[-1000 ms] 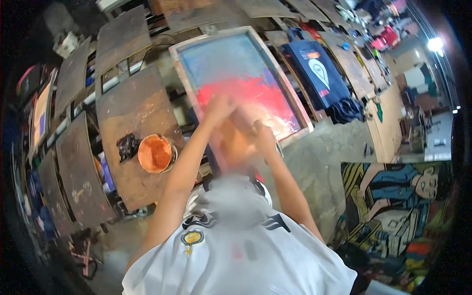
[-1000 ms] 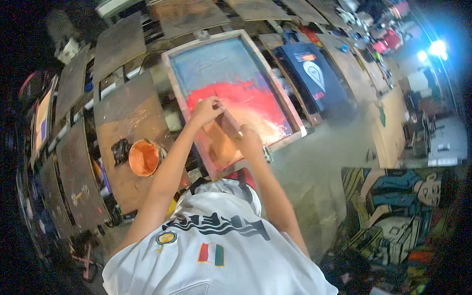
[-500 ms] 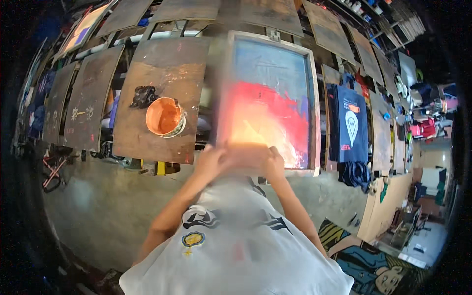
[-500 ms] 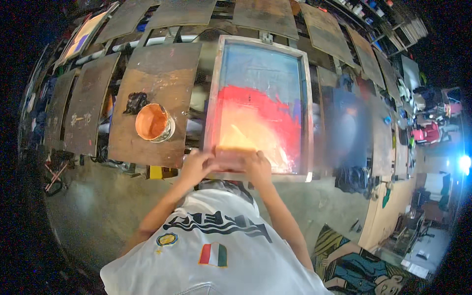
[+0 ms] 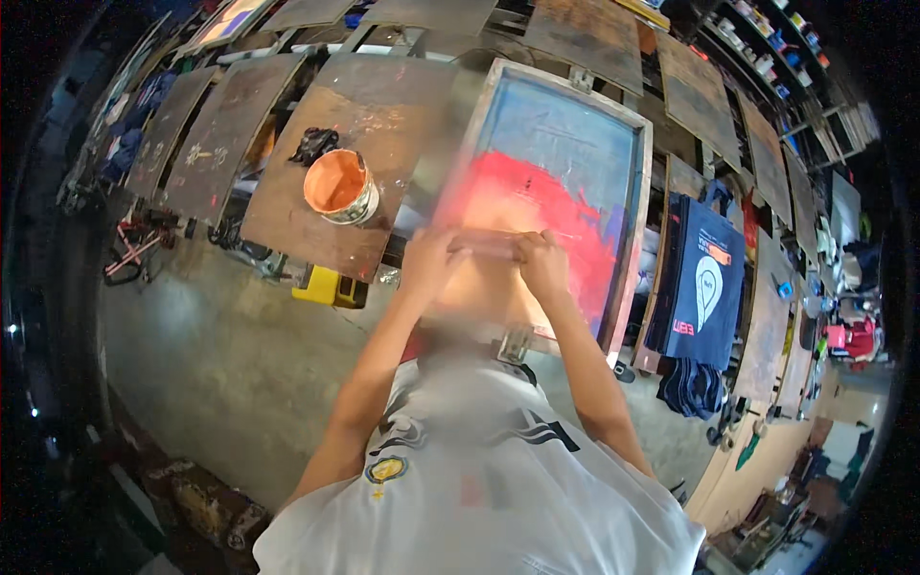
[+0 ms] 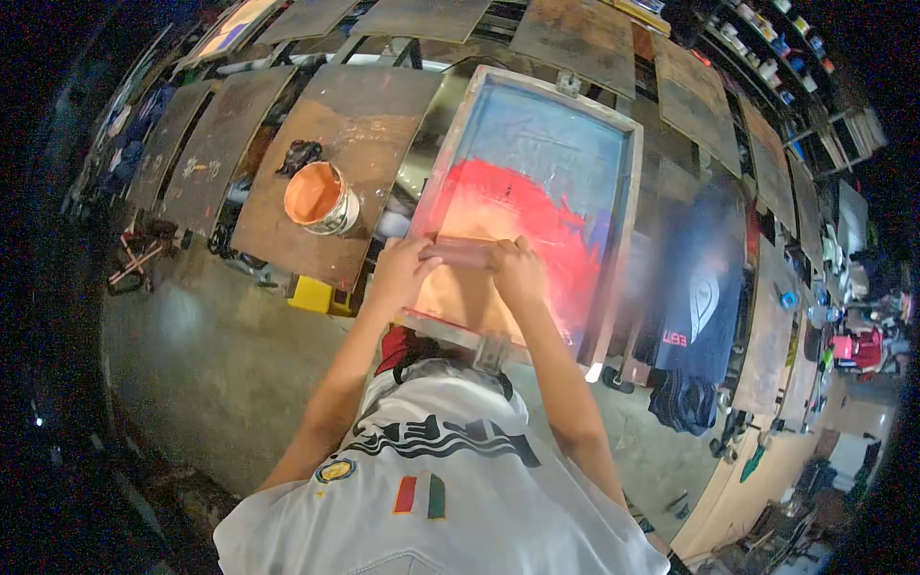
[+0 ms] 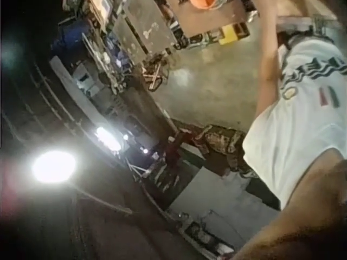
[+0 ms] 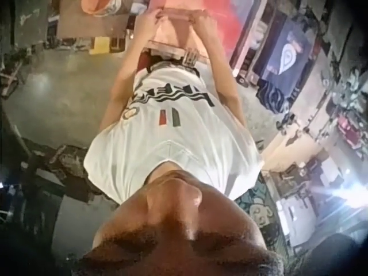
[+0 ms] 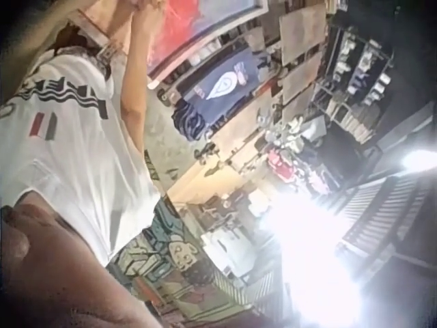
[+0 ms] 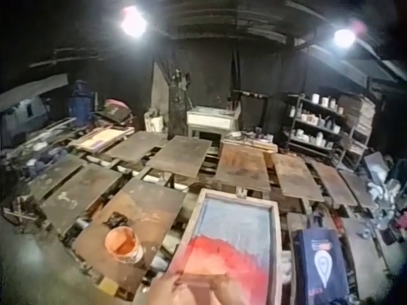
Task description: Screen printing a design onto a blue tote bag.
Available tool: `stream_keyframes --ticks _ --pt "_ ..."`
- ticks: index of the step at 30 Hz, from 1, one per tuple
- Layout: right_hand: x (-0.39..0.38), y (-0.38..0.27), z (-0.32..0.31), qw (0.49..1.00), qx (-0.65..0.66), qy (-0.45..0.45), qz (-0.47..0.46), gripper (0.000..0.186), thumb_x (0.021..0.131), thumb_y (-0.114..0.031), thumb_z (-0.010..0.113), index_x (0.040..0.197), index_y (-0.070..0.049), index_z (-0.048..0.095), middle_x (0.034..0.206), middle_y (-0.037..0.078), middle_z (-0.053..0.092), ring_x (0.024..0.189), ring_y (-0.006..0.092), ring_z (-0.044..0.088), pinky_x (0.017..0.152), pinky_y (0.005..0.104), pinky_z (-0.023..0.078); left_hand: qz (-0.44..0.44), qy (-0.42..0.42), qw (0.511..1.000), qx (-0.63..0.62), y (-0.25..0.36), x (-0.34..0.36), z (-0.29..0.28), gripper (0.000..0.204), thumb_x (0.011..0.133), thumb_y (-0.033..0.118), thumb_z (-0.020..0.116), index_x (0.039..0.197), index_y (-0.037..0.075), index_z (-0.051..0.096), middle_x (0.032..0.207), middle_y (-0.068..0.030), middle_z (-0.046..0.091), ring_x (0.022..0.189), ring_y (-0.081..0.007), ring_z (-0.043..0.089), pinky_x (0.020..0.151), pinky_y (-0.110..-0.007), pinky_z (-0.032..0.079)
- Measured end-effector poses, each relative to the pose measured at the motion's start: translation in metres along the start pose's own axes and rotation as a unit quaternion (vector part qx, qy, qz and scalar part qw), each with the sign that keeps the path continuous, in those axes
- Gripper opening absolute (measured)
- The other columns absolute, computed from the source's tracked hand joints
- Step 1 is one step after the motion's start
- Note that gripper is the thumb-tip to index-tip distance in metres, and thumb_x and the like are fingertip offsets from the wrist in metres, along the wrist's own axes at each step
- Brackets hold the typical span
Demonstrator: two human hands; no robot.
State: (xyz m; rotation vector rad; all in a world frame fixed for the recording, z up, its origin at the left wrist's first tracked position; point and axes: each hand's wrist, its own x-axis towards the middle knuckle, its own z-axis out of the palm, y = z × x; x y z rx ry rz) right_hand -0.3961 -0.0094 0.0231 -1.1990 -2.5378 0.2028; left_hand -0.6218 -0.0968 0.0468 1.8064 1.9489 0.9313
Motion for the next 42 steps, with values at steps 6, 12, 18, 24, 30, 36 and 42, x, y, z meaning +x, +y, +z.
stream_keyframes --ticks 6,12,18,24,30,36,42 --pt "-0.054 -0.032 -0.009 0.997 0.033 0.039 -0.052 0.025 0.068 -0.007 0.065 0.091 -0.013 0.069 0.098 0.004 0.066 0.092 0.0268 0.058 0.072 0.0376 0.054 -0.043 -0.033 0.998 -0.031 0.008 -0.081 -0.005 0.034 0.085 0.022 0.073 0.110 0.001 0.066 0.095 -0.0171 0.067 0.088 -0.0355 0.060 0.080 -0.042 0.049" --pt "-0.077 -0.044 -0.030 0.995 0.053 -0.086 -0.005 0.020 0.070 -0.010 0.066 0.089 -0.013 0.071 0.095 0.004 0.066 0.090 0.0256 0.058 0.070 0.0371 0.054 -0.074 0.031 0.995 -0.056 0.025 -0.129 0.006 0.036 0.086 0.023 0.073 0.114 0.002 0.064 0.102 -0.0149 0.066 0.093 -0.0339 0.058 0.082 -0.042 0.047" --pt "-0.036 -0.038 0.004 0.997 0.044 0.056 -0.001 0.017 0.069 -0.013 0.067 0.085 -0.015 0.071 0.081 0.003 0.064 0.086 0.0254 0.059 0.068 0.0367 0.055 -0.076 -0.005 0.997 0.005 0.001 -0.067 -0.002 0.036 0.086 0.022 0.072 0.116 0.004 0.065 0.096 -0.0148 0.067 0.085 -0.0332 0.057 0.078 -0.041 0.047" --pt "-0.004 -0.030 0.000 0.999 0.003 -0.005 0.046 0.011 0.068 -0.011 0.067 0.079 -0.011 0.070 0.083 0.008 0.065 0.088 0.0278 0.060 0.068 0.0381 0.056 -0.031 -0.025 0.999 0.017 -0.014 -0.031 -0.013 0.031 0.088 0.022 0.070 0.112 0.003 0.068 0.086 -0.0160 0.063 0.082 -0.0329 0.057 0.076 -0.041 0.047" --pt "-0.065 -0.079 -0.011 0.990 -0.032 -0.106 0.092 0.011 0.070 -0.004 0.062 0.078 -0.008 0.069 0.087 0.010 0.065 0.086 0.0302 0.061 0.065 0.0383 0.055 -0.037 -0.147 0.989 -0.005 -0.013 -0.079 -0.041 0.036 0.088 0.032 0.070 0.108 0.001 0.068 0.089 -0.0178 0.068 0.081 -0.0345 0.062 0.073 -0.044 0.050" --pt "-0.025 -0.088 -0.005 0.992 -0.046 0.021 0.117 0.015 0.069 -0.008 0.064 0.082 -0.012 0.070 0.077 0.007 0.064 0.080 0.0273 0.061 0.066 0.0364 0.054 0.071 -0.066 0.995 0.016 -0.044 -0.027 -0.033 0.039 0.087 0.034 0.070 0.109 0.002 0.068 0.096 -0.0158 0.070 0.084 -0.0359 0.063 0.077 -0.044 0.051" --pt "-0.017 -0.071 0.000 0.992 -0.006 0.015 0.127 0.017 0.070 -0.007 0.066 0.085 -0.012 0.072 0.081 0.007 0.065 0.078 0.0300 0.060 0.064 0.0408 0.053 0.109 -0.133 0.985 -0.022 -0.053 0.006 -0.042 0.036 0.085 0.035 0.071 0.104 0.004 0.070 0.093 -0.0147 0.069 0.085 -0.0362 0.062 0.077 -0.044 0.051"
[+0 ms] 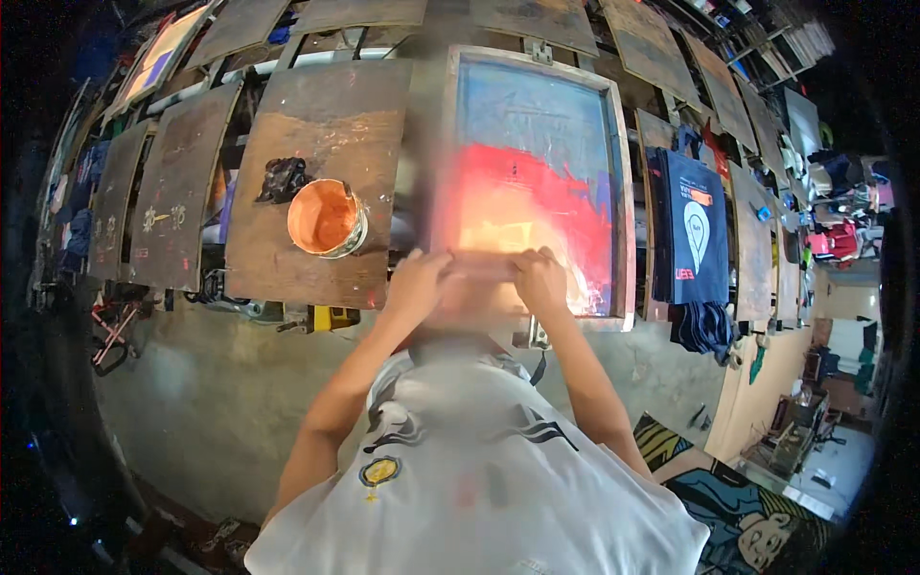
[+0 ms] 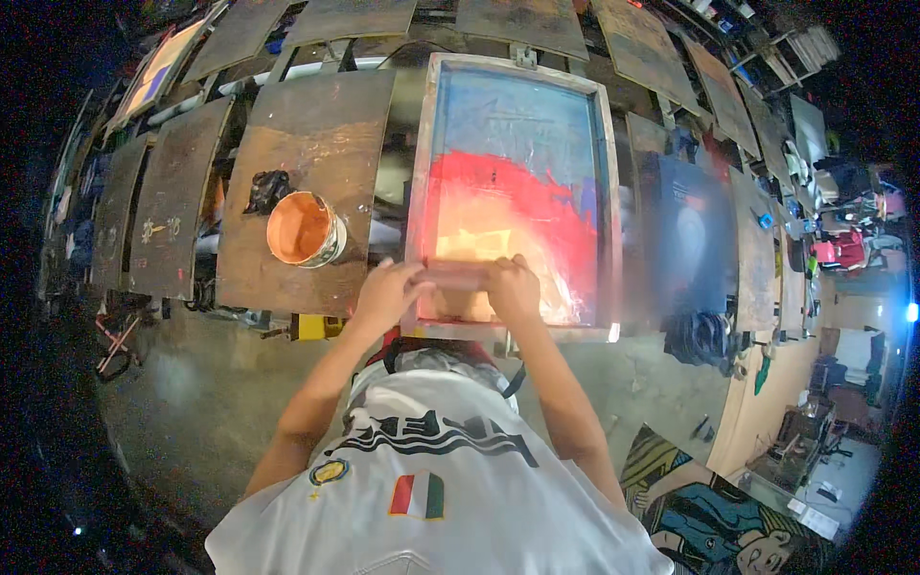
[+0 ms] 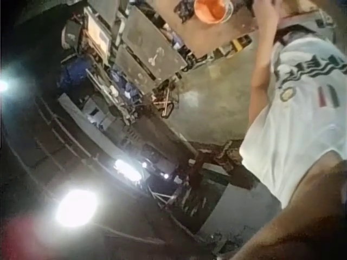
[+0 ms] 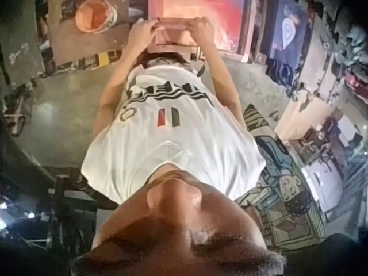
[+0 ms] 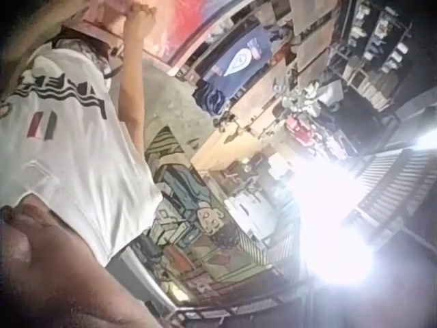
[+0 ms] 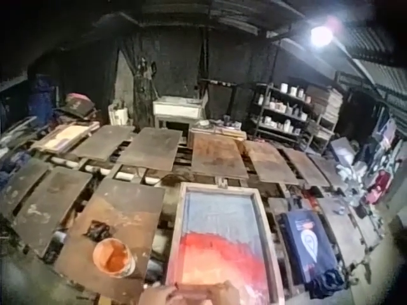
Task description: Screen printing a design onto a blue tote bag.
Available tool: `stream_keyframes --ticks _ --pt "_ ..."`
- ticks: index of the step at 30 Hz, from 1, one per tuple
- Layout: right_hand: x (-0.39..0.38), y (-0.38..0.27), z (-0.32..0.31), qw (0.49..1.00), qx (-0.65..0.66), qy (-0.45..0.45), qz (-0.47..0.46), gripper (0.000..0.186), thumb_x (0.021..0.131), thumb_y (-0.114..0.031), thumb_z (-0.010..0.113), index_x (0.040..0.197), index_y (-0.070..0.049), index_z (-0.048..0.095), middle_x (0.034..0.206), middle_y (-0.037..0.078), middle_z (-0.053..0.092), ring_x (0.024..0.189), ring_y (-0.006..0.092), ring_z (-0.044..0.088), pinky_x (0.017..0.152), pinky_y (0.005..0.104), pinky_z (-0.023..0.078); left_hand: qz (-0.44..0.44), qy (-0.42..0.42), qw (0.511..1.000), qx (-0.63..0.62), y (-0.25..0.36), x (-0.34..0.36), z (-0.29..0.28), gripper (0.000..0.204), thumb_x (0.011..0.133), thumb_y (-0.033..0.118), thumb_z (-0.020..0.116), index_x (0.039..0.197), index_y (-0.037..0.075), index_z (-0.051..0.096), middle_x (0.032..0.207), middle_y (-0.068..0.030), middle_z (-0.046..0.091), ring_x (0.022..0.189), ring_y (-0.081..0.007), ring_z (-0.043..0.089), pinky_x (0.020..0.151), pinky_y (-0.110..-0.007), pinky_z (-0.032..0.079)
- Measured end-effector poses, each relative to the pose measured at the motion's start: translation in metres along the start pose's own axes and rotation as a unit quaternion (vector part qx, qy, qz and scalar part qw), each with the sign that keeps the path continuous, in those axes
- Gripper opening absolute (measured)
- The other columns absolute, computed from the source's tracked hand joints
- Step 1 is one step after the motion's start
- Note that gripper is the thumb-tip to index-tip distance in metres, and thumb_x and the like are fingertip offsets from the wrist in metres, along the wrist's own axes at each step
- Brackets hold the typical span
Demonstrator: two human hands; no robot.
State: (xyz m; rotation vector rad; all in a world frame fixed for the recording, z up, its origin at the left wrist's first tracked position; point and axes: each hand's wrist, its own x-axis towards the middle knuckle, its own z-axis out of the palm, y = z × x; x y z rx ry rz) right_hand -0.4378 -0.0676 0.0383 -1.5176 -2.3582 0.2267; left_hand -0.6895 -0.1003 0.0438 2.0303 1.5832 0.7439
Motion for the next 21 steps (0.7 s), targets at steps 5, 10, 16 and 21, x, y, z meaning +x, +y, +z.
stream_keyframes --ticks 5,10,16,21 --pt "-0.052 -0.042 -0.018 0.996 -0.036 -0.071 0.028 0.018 0.074 -0.008 0.065 0.089 -0.014 0.071 0.083 0.005 0.064 0.083 0.0272 0.060 0.067 0.0380 0.054 -0.057 -0.133 0.986 -0.080 0.005 -0.042 -0.009 0.039 0.081 0.038 0.075 0.101 0.005 0.070 0.085 -0.0137 0.068 0.080 -0.0337 0.065 0.070 -0.042 0.051" --pt "-0.044 -0.050 -0.010 0.996 -0.063 -0.037 0.048 0.019 0.076 -0.009 0.065 0.093 -0.014 0.070 0.088 0.002 0.064 0.082 0.0271 0.059 0.068 0.0378 0.054 -0.015 -0.114 0.992 -0.041 -0.011 -0.025 -0.004 0.038 0.081 0.038 0.075 0.101 0.007 0.069 0.086 -0.0138 0.068 0.079 -0.0321 0.067 0.068 -0.041 0.052" --pt "0.004 -0.039 0.016 0.989 -0.091 0.088 0.082 0.019 0.068 -0.001 0.062 0.084 -0.009 0.069 0.086 0.005 0.065 0.082 0.0294 0.058 0.066 0.0391 0.054 0.007 -0.049 0.993 -0.105 -0.038 0.033 -0.006 0.038 0.082 0.039 0.073 0.102 0.008 0.068 0.088 -0.0153 0.068 0.085 -0.0354 0.067 0.073 -0.043 0.053" --pt "-0.027 -0.058 0.001 0.989 -0.091 -0.050 0.104 0.020 0.076 -0.005 0.063 0.093 -0.012 0.071 0.088 0.005 0.066 0.087 0.0288 0.060 0.069 0.0376 0.053 0.006 -0.191 0.980 -0.051 -0.019 0.004 -0.030 0.035 0.086 0.037 0.069 0.094 0.004 0.066 0.088 -0.0173 0.067 0.085 -0.0380 0.065 0.073 -0.048 0.051"
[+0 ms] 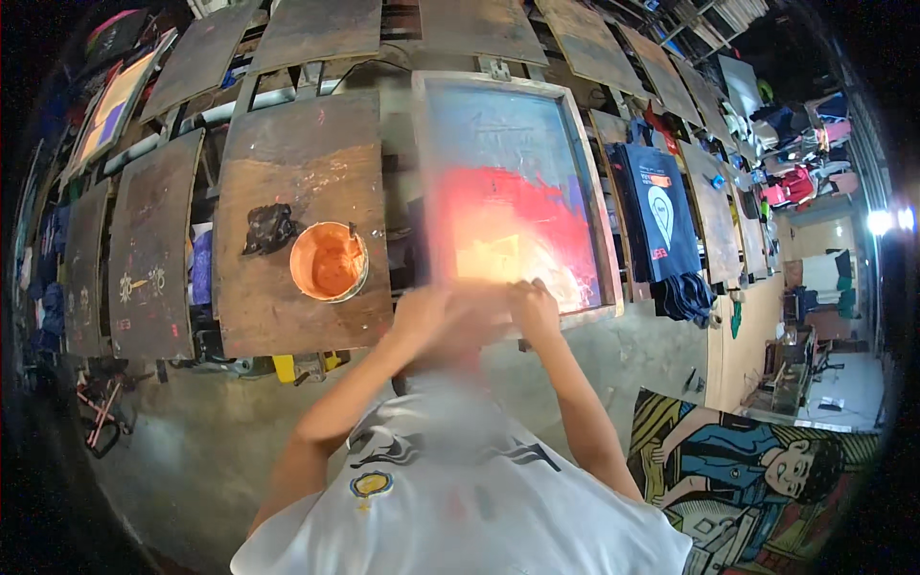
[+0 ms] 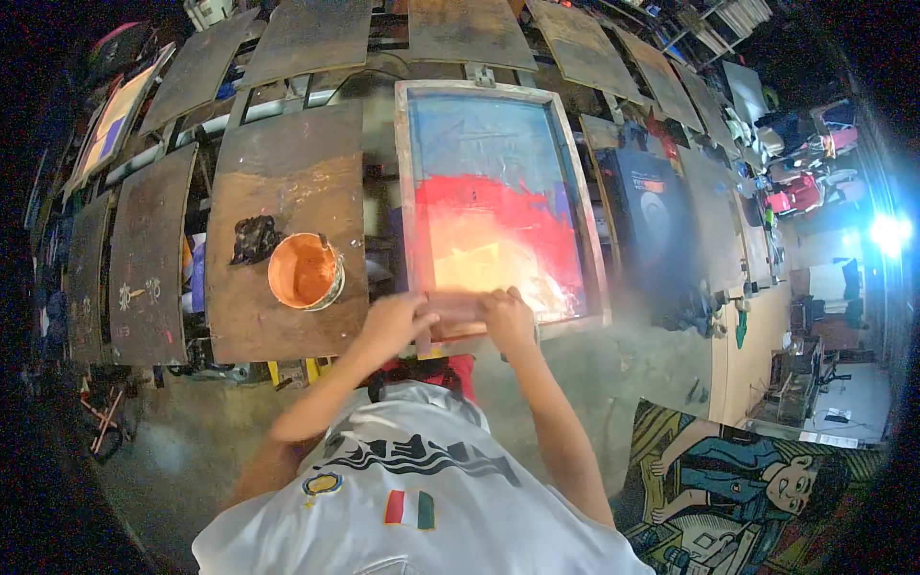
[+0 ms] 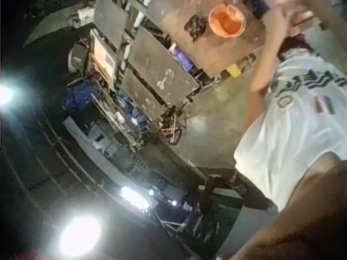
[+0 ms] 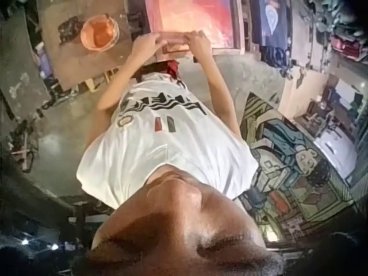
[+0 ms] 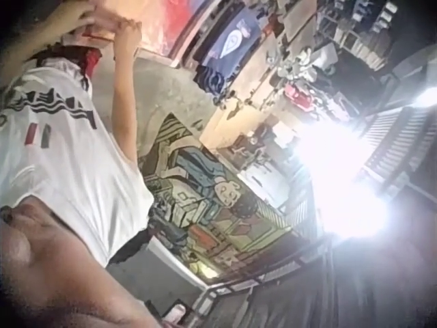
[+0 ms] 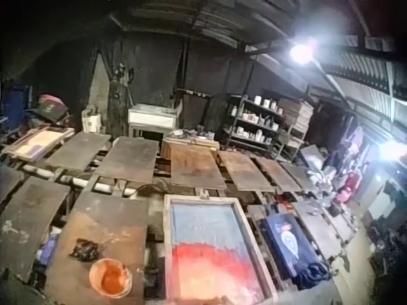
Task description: Screen printing a design onto a blue tote bag.
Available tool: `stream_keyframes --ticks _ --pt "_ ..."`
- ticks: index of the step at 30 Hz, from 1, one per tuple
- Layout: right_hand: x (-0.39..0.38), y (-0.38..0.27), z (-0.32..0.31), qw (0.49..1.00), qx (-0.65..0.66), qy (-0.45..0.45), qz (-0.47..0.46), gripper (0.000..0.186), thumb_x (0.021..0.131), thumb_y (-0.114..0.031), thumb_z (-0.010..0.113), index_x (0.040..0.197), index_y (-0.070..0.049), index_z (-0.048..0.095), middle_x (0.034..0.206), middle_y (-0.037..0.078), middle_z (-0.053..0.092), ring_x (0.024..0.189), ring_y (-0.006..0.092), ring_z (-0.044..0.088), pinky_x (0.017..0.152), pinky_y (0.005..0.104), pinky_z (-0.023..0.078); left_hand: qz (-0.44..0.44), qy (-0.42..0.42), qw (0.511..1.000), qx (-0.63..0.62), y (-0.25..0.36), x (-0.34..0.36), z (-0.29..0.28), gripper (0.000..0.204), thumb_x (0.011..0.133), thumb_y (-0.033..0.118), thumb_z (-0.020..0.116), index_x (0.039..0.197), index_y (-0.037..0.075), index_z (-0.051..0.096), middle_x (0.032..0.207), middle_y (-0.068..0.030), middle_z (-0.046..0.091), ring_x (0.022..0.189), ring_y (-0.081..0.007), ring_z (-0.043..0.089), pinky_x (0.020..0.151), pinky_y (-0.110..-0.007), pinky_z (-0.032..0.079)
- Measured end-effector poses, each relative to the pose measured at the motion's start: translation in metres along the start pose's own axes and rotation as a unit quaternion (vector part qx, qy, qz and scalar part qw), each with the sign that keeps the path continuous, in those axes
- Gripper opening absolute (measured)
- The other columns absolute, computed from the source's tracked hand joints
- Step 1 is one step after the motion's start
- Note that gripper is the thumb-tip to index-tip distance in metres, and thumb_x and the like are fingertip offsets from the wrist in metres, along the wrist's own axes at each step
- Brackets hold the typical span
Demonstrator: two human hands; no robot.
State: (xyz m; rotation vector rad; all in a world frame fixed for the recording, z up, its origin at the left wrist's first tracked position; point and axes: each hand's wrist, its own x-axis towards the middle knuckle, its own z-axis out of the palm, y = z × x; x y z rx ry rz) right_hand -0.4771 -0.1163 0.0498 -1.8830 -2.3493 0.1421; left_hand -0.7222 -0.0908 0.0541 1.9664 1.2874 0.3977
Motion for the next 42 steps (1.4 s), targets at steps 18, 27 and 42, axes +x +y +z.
stream_keyframes --ticks 18,27,42 --pt "0.026 0.028 0.029 0.994 -0.009 0.101 -0.046 0.021 0.072 -0.006 0.062 0.090 -0.013 0.069 0.085 0.005 0.063 0.086 0.0271 0.058 0.068 0.0383 0.053 0.000 0.011 0.998 0.068 -0.006 0.027 0.011 0.040 0.093 0.036 0.061 0.110 0.000 0.056 0.099 -0.0212 0.064 0.088 -0.0430 0.063 0.075 -0.052 0.050" --pt "-0.028 0.013 -0.012 0.999 0.038 -0.017 -0.035 0.015 0.076 -0.011 0.060 0.088 -0.011 0.068 0.091 0.006 0.064 0.095 0.0279 0.060 0.077 0.0388 0.054 -0.031 0.016 0.999 0.015 0.020 -0.028 0.029 0.045 0.089 0.042 0.067 0.113 0.005 0.063 0.106 -0.0183 0.068 0.096 -0.0382 0.065 0.080 -0.044 0.052" --pt "0.006 0.062 0.027 0.998 -0.009 0.034 -0.050 0.024 0.079 -0.017 0.064 0.101 -0.011 0.072 0.105 0.004 0.067 0.105 0.0255 0.059 0.079 0.0370 0.056 -0.150 -0.073 0.986 0.008 0.054 0.011 0.017 0.040 0.088 0.028 0.064 0.118 0.003 0.065 0.101 -0.0246 0.068 0.099 -0.0421 0.064 0.083 -0.047 0.051"
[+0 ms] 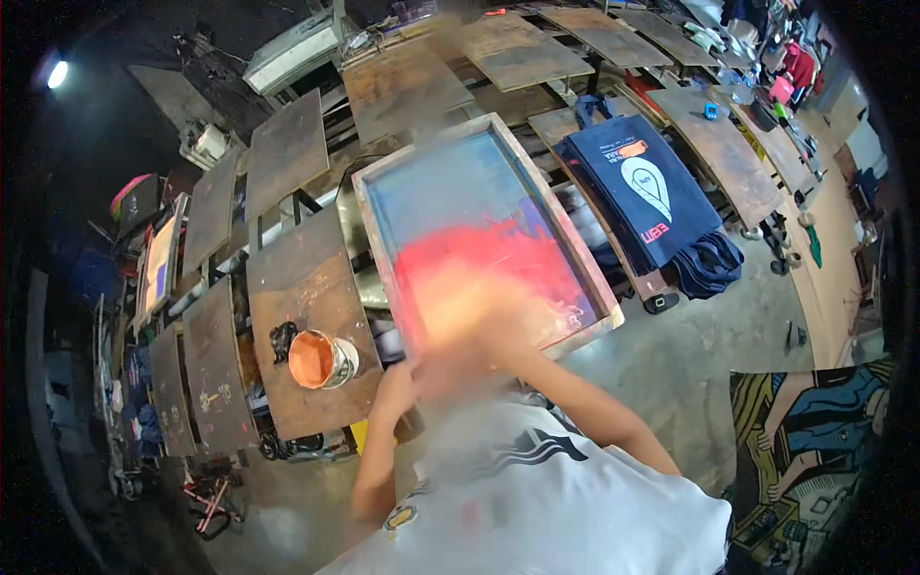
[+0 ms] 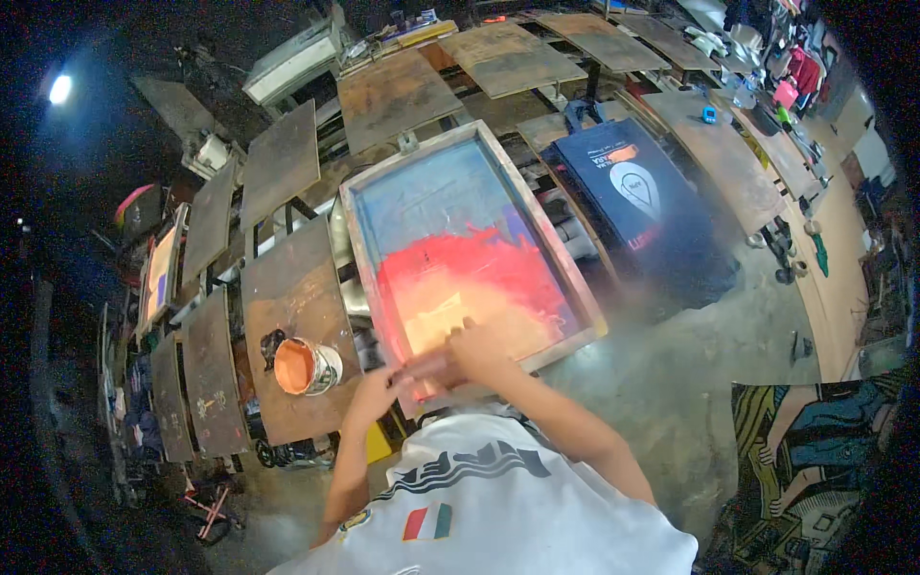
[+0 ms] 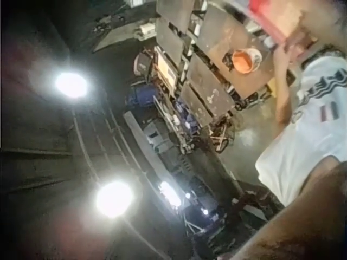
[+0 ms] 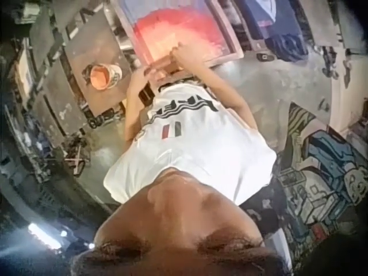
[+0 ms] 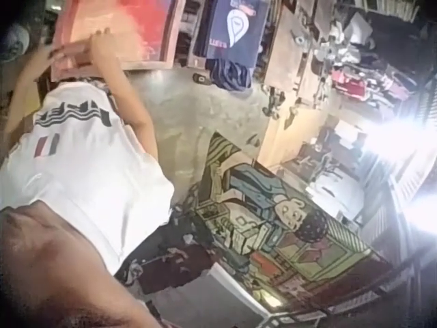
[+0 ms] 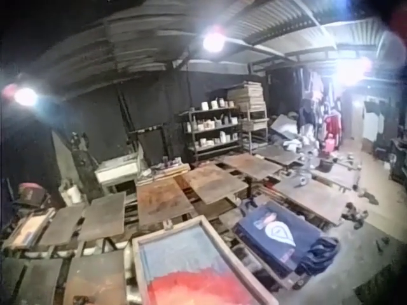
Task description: Screen printing a design onto a blue tote bag.
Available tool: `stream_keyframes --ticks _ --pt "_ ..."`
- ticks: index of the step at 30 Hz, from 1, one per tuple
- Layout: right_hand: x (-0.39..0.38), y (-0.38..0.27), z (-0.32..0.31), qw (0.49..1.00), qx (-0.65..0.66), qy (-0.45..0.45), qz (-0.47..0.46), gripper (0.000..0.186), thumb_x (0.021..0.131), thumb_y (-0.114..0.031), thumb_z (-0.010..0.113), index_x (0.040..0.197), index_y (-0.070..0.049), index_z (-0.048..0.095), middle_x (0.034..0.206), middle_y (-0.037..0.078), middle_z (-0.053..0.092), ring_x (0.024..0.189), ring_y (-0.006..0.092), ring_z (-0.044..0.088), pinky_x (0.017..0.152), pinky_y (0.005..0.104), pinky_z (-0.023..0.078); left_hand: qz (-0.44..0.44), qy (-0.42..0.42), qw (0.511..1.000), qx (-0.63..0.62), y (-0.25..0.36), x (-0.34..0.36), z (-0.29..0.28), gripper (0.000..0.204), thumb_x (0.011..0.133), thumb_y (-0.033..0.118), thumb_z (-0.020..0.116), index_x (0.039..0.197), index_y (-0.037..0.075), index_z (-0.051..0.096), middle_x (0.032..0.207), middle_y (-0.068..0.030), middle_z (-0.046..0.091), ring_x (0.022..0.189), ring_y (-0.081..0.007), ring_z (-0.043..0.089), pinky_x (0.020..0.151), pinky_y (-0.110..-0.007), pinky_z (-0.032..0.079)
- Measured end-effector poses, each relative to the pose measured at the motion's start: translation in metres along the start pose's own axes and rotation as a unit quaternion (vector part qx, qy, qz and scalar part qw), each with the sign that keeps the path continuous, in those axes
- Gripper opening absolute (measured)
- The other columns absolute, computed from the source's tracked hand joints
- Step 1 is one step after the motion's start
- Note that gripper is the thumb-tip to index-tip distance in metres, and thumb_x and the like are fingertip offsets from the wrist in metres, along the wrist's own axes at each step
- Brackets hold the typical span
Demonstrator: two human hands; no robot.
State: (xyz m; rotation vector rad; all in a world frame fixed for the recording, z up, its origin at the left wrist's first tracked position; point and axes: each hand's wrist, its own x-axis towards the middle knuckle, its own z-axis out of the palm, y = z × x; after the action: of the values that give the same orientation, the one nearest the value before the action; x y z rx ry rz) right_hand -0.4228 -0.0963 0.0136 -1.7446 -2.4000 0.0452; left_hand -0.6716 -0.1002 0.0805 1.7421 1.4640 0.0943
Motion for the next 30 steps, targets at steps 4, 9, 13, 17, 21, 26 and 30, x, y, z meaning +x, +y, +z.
stream_keyframes --ticks 4,9,13,17,21,26,30 --pt "-0.017 0.001 -0.039 0.988 0.087 -0.125 -0.015 0.021 0.079 -0.019 0.065 0.097 -0.011 0.073 0.106 0.005 0.066 0.106 0.0258 0.059 0.078 0.0372 0.056 0.046 0.090 0.994 0.037 -0.043 -0.011 0.050 0.039 0.088 0.030 0.071 0.110 -0.003 0.067 0.085 -0.0187 0.069 0.076 -0.0242 0.067 0.069 -0.034 0.051" --pt "-0.034 0.027 0.004 0.989 0.110 -0.076 -0.070 0.020 0.078 -0.018 0.065 0.095 -0.009 0.074 0.106 0.006 0.066 0.105 0.0255 0.058 0.078 0.0369 0.057 0.007 0.183 0.981 -0.064 -0.040 0.005 0.066 0.034 0.089 0.018 0.073 0.114 -0.003 0.065 0.083 -0.0117 0.069 0.073 -0.0122 0.063 0.067 -0.028 0.050" --pt "0.013 0.044 0.037 0.983 0.126 -0.024 -0.131 0.019 0.077 -0.017 0.066 0.093 -0.008 0.073 0.105 0.007 0.066 0.105 0.0252 0.059 0.076 0.0367 0.057 -0.028 0.245 0.967 -0.068 -0.017 0.030 0.070 0.041 0.087 0.027 0.073 0.118 0.001 0.065 0.098 -0.0200 0.071 0.087 -0.0279 0.071 0.078 -0.035 0.053" --pt "0.063 0.047 0.063 0.971 0.139 0.026 -0.191 0.019 0.076 -0.015 0.066 0.091 -0.007 0.073 0.104 0.007 0.066 0.104 0.0248 0.059 0.075 0.0364 0.058 0.017 0.280 0.957 -0.078 0.006 0.031 0.074 0.037 0.089 0.021 0.072 0.115 -0.004 0.064 0.094 -0.0192 0.071 0.081 -0.0222 0.070 0.073 -0.032 0.053" --pt "0.024 0.047 0.093 0.955 0.202 0.038 -0.213 0.019 0.075 -0.013 0.067 0.091 -0.006 0.073 0.103 0.007 0.066 0.103 0.0253 0.060 0.074 0.0361 0.058 -0.032 0.173 0.984 0.011 0.044 -0.003 0.067 0.035 0.090 0.020 0.071 0.114 -0.005 0.064 0.087 -0.0147 0.070 0.074 -0.0172 0.065 0.068 -0.030 0.051" --pt "-0.026 0.055 -0.070 0.974 0.109 -0.068 -0.185 0.017 0.075 -0.015 0.067 0.090 -0.007 0.073 0.102 0.006 0.065 0.104 0.0253 0.058 0.076 0.0334 0.056 -0.055 0.172 0.979 -0.091 0.033 -0.046 0.104 0.030 0.090 0.022 0.073 0.104 -0.003 0.064 0.081 -0.0049 0.061 0.074 -0.0106 0.057 0.066 -0.027 0.048" --pt "-0.013 0.052 -0.034 0.981 0.096 -0.034 -0.168 0.021 0.074 -0.017 0.067 0.093 -0.008 0.071 0.102 0.005 0.065 0.105 0.0247 0.056 0.081 0.0333 0.054 -0.015 0.243 0.963 -0.111 0.009 -0.025 0.113 0.035 0.090 0.019 0.073 0.114 -0.005 0.063 0.089 -0.0061 0.064 0.078 -0.0102 0.058 0.070 -0.027 0.049"
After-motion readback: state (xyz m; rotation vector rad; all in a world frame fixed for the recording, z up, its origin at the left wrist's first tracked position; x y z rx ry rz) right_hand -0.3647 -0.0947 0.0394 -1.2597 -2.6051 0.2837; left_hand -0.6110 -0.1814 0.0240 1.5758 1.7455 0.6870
